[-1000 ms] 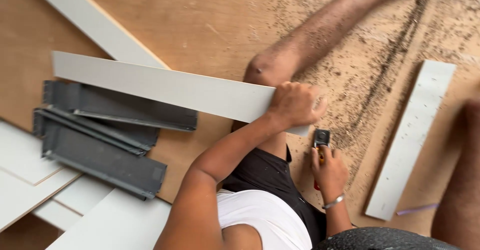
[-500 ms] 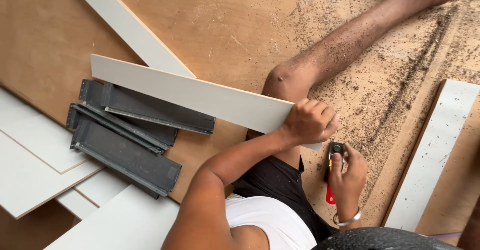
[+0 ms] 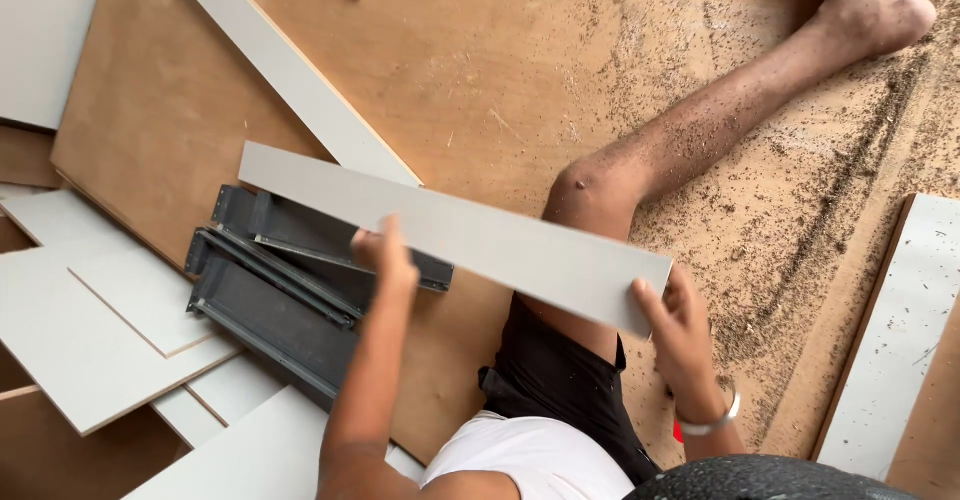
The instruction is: The person sits on the floor and uses a utility knife to trim the edges of a white wooden plank. They then mark the plank with a pencil and apply glue along the edge using a glue bottle.
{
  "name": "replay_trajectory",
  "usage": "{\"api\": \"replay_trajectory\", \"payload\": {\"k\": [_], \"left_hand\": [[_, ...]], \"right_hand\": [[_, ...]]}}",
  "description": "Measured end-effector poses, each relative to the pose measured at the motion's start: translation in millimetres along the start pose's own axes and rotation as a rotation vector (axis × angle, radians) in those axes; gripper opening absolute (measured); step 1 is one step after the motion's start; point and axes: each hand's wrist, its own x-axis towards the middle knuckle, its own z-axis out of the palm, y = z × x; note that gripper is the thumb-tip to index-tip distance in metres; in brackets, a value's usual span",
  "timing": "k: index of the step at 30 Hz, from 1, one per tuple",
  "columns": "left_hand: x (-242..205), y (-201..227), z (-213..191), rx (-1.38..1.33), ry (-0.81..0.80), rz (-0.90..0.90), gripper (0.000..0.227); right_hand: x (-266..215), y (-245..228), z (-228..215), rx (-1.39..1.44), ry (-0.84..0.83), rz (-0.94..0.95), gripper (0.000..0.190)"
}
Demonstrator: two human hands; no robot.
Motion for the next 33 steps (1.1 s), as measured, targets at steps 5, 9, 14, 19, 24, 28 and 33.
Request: {"api": "replay_trajectory", "payload": {"k": [5,9,14,19,24,28,33], "left_hand": [[53,14,-40,-0.4,-0.002,-0.815,0.065],[60,-11,-40,-0.549,-0.019,-0.735,0.065],[42,12,-28,-0.588,-0.067,-0.687,0.064],[24,17,1,-0.574,-0.157,-0.582,0.052],[10,1,23,-0.559,-0.294,-0.532,0.046],[9,-7,30,-0.549,-0.326,-0.462,0.045],[14,8,11,-0.616,-0.396,-0.367,0.049]], "right_hand": [[-61,4,13,-0.089,-0.05,0.059,0.042],[-91,30,7,-0.097,-0.111,-0.013,0.043],[-117,61,-13,-0.176,-0.049,0.056,0.043],[-124,168,-59,-0.143,0.235,0.305,0.058],[-128,202,-69,-0.215,0.324,0.402,0.062],[-123,206,-78,-0.306,0.365,0.455,0.063],[-102,130,-20,-0.273,0.273,0.423,0.067]]}}
